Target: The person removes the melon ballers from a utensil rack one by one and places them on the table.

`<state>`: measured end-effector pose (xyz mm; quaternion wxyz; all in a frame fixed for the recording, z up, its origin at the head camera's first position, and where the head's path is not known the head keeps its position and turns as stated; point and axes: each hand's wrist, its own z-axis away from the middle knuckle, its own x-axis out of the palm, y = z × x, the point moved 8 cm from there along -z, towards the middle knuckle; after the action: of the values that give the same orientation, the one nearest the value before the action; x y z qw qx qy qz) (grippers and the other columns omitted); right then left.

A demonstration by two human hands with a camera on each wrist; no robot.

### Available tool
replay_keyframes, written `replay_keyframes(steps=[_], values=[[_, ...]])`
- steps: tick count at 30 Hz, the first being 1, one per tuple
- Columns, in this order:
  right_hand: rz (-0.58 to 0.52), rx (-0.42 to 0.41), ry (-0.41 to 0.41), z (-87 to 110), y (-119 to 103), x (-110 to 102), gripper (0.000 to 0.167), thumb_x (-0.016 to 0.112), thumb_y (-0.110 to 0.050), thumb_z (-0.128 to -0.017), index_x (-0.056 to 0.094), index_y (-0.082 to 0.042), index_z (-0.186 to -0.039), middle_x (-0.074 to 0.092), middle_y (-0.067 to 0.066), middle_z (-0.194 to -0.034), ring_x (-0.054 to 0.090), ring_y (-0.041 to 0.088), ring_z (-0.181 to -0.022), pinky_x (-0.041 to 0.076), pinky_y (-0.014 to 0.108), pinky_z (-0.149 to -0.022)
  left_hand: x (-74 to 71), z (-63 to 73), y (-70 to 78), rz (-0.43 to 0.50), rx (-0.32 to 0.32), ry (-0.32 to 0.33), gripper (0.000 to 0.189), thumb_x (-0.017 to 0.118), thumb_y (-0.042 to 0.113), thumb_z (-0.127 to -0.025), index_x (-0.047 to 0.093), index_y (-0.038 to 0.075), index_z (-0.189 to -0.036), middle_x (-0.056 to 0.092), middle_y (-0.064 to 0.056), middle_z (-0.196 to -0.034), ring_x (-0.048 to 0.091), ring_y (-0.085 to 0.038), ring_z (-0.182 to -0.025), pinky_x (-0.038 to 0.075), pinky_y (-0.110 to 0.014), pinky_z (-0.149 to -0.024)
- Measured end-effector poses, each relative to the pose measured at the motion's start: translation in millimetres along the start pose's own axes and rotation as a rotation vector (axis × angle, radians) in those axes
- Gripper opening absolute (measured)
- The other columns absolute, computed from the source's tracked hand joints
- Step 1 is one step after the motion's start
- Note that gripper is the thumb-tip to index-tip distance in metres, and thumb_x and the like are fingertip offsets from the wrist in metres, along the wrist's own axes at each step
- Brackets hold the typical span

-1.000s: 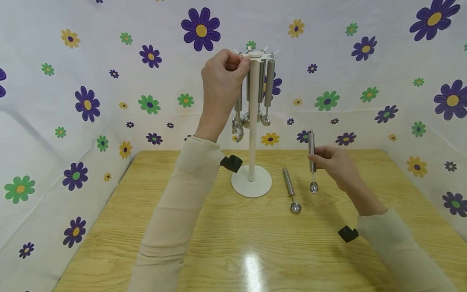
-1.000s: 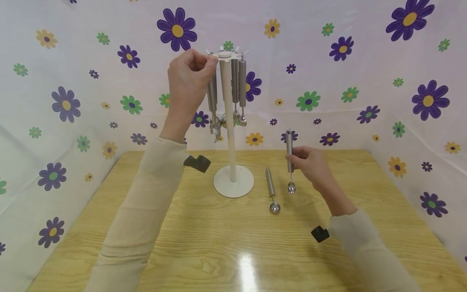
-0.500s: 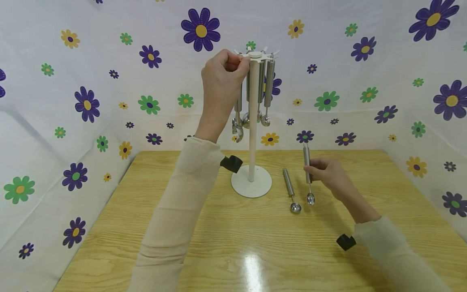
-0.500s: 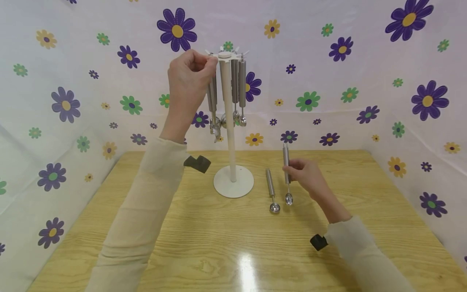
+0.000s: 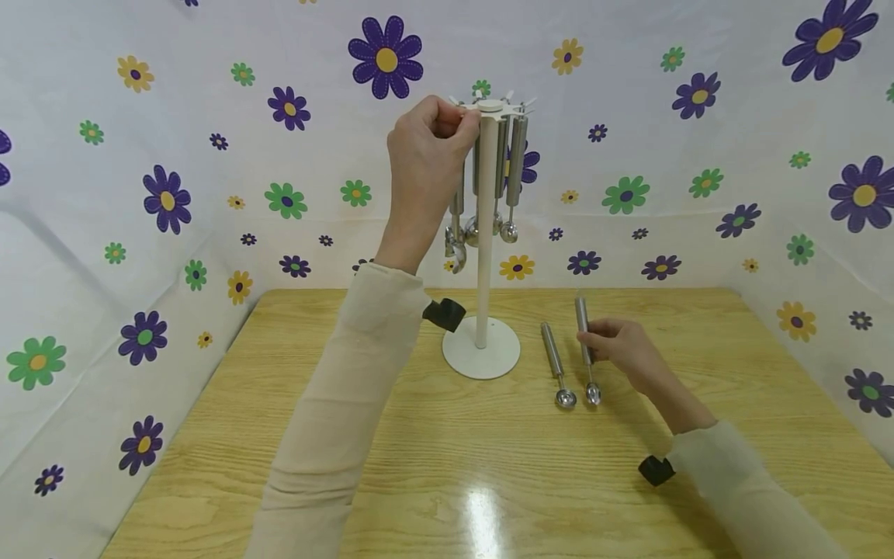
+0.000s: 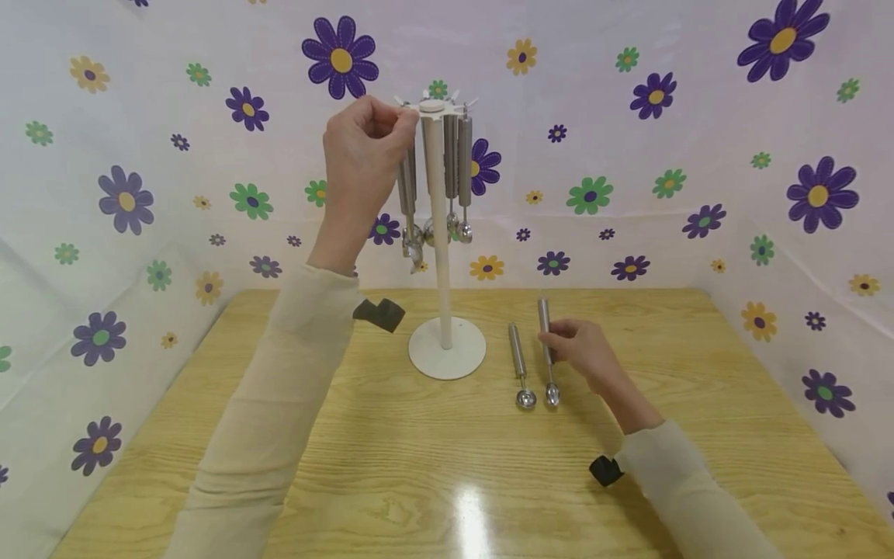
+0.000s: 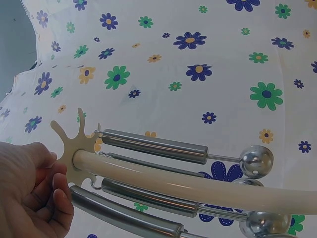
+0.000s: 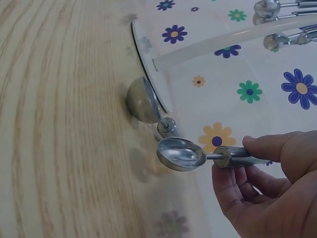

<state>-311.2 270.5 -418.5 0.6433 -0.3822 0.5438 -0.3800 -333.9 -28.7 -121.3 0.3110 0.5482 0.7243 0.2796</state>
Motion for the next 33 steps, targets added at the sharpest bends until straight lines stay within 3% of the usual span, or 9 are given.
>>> replay_keyframes(steps=[9,16,26,33], values=[[0.026,0.029,0.008,-2.4,9.5,5.0,0.05,0.062,-0.024,-0.105,0.053,0.012,-0.139,0.064,0.024,-0.124,0.068,0.02,-0.093,0.052,0.048,-0.1,0.1,-0.2,0.6,-0.004,0.003,0.002,0.016,0.068,0.014,-0.102,0.071,-0.002,-0.104,0.069,-0.009,-0.09,0.057,-0.014,-0.078,0.05,-0.02,-0.071],[0.044,0.017,0.021,-7.2,16.0,7.6,0.045,0.062,-0.017,-0.105,0.054,0.014,-0.137,0.063,0.026,-0.126,0.064,0.016,-0.095,0.058,0.032,-0.089,-0.3,0.1,1.1,-0.001,0.003,0.004,0.016,0.067,0.013,-0.102,0.071,-0.002,-0.103,0.068,-0.009,-0.089,0.057,-0.014,-0.078,0.049,-0.02,-0.07],[0.075,0.012,0.022,-10.7,26.3,11.1,0.046,0.063,-0.019,-0.105,0.056,0.016,-0.134,0.066,0.027,-0.12,0.065,0.013,-0.091,0.057,0.023,-0.076,-0.3,0.5,1.4,0.005,0.005,0.004,0.015,0.068,0.013,-0.101,0.071,-0.002,-0.103,0.069,-0.01,-0.09,0.057,-0.014,-0.078,0.049,-0.02,-0.07],[0.136,-0.012,0.079,-12.7,26.8,16.0,0.041,0.064,-0.016,-0.104,0.06,0.017,-0.129,0.07,0.025,-0.109,0.064,0.015,-0.082,0.056,0.023,-0.066,-0.3,0.2,0.9,0.005,0.005,0.004,0.015,0.068,0.013,-0.101,0.071,-0.002,-0.103,0.069,-0.009,-0.09,0.058,-0.014,-0.077,0.049,-0.02,-0.07]])
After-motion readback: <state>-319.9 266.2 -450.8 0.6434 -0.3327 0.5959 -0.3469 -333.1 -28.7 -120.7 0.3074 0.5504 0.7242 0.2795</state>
